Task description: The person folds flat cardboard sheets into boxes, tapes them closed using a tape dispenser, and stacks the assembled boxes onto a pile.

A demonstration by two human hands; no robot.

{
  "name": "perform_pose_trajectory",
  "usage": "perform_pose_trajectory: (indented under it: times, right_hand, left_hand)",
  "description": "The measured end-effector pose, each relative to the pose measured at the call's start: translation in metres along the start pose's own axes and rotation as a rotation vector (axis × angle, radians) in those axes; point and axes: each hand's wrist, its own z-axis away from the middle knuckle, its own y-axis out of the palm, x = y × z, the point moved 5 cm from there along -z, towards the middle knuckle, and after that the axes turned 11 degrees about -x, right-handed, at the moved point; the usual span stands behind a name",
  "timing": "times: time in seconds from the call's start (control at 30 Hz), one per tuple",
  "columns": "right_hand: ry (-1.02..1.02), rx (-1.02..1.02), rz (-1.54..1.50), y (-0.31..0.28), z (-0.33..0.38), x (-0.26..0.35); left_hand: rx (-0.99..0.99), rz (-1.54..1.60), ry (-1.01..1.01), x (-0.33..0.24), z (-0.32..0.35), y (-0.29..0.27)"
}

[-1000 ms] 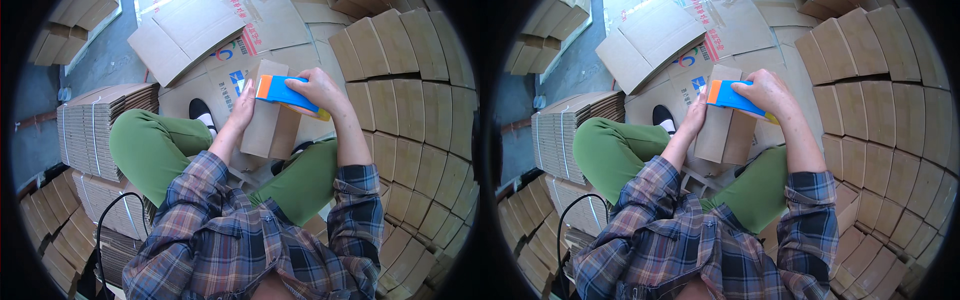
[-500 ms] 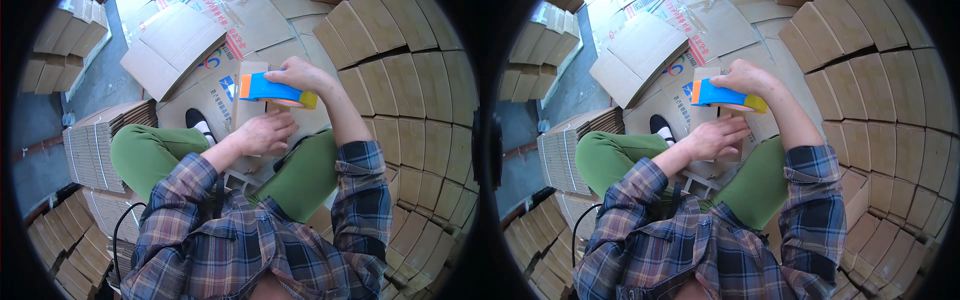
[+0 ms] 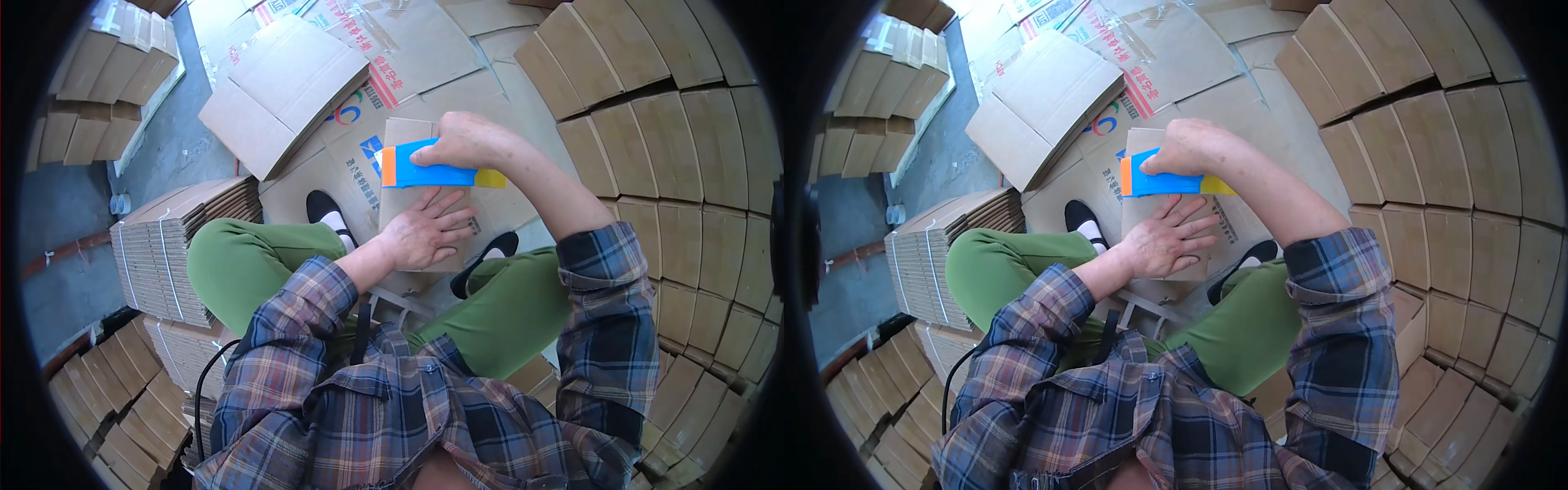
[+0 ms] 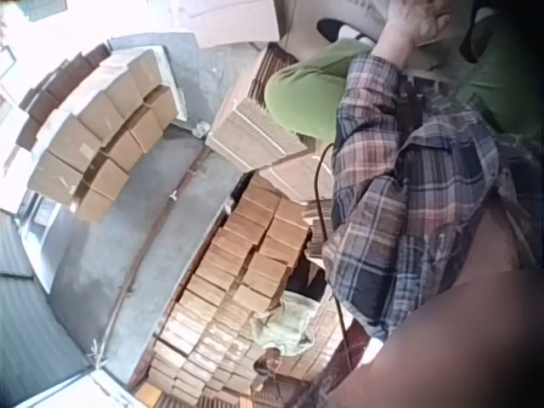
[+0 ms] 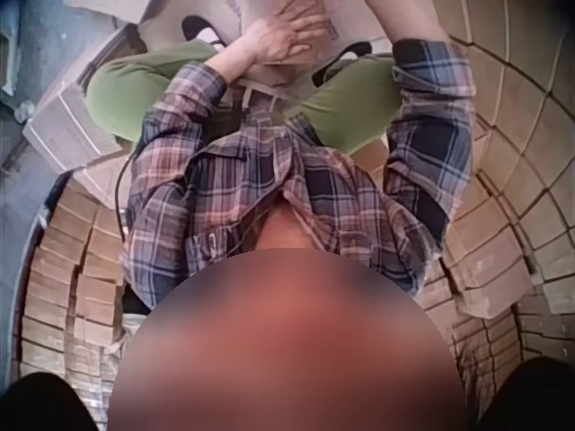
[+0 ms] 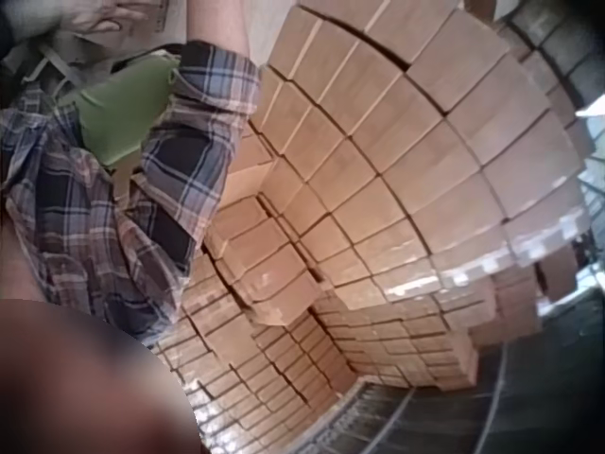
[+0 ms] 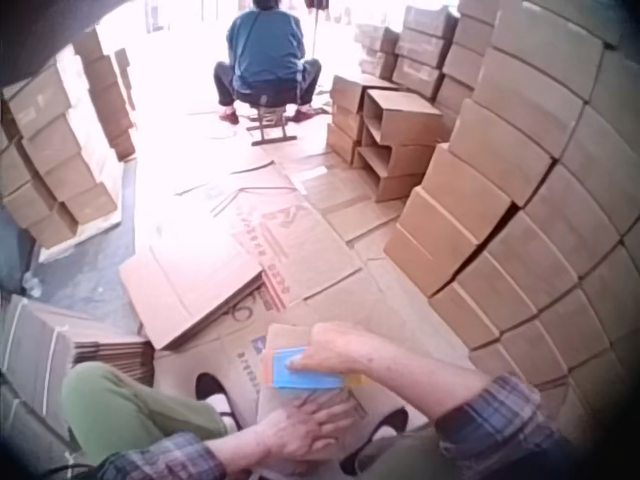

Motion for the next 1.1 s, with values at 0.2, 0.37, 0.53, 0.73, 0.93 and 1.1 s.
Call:
perform_pose_trajectory:
  times: [0.2, 0.37, 0.53, 0.73, 0.93, 1.1]
  right_hand:
    - [-0.004, 0.013, -0.167, -0.004, 0.021, -0.024]
    - [0.014, 0.005, -0.206, -0.031, 0.053, -0.070]
    - [0.127, -0.018, -0.281, -0.058, 0.098, -0.146]
    - [0.254, -0.021, -0.281, -0.033, 0.106, -0.209]
    - [0.275, -0.015, -0.253, 0.033, 0.067, -0.230]
    - [0.239, 0.005, -0.270, 0.061, 0.029, -0.209]
  left_hand:
    - [-0.032, 0.048, -0.063, 0.001, 0.001, 0.001]
    - [0.015, 0.077, -0.105, 0.003, -0.003, -0.004]
    - [0.011, 0.012, -0.099, 0.002, -0.002, -0.002]
    - [0.033, -0.012, -0.092, -0.001, -0.007, -0.005]
    - [0.055, -0.006, -0.084, -0.002, -0.009, -0.003]
    - [0.089, -0.019, -0.089, -0.002, -0.008, -0.003]
